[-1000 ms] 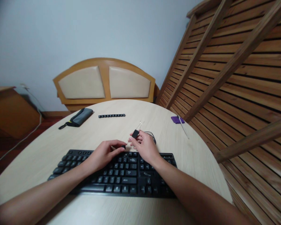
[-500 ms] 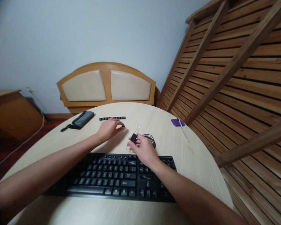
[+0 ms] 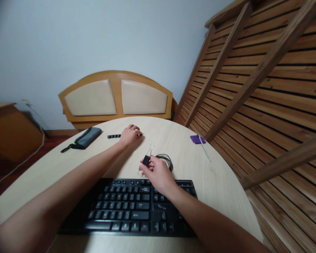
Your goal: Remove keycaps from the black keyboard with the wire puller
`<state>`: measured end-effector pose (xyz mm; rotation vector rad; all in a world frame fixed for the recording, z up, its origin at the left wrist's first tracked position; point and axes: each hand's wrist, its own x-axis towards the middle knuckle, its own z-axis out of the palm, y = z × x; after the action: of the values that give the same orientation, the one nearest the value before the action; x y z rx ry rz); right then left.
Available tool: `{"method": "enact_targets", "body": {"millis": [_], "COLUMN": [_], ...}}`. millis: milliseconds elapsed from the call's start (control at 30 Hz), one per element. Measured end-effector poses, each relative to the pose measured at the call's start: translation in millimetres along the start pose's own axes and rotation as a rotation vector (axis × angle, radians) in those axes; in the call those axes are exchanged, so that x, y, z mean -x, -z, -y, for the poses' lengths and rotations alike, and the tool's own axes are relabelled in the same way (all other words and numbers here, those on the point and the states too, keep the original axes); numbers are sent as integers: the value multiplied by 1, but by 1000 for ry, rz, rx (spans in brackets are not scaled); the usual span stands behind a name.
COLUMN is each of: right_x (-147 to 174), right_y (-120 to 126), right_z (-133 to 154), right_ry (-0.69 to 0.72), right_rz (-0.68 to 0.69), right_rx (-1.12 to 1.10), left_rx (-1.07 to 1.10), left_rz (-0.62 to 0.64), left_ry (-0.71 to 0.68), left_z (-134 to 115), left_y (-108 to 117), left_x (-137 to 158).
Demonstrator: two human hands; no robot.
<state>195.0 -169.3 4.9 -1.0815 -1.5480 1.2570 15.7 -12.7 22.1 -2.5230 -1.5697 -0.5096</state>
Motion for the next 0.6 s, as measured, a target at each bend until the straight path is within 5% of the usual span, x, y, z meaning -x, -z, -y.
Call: {"method": "enact_targets", "body": {"millis": [600], "right_x": [2], "right_y": [-1], "right_z": [4], "right_ry": [-35], "right_rz": [1], "right_rx": [14], "left_rx": [-69], "left_rz": [-30], "left_ry": [66], "left_z": [15], "left_y": [-23], "left_x": [-7]}}
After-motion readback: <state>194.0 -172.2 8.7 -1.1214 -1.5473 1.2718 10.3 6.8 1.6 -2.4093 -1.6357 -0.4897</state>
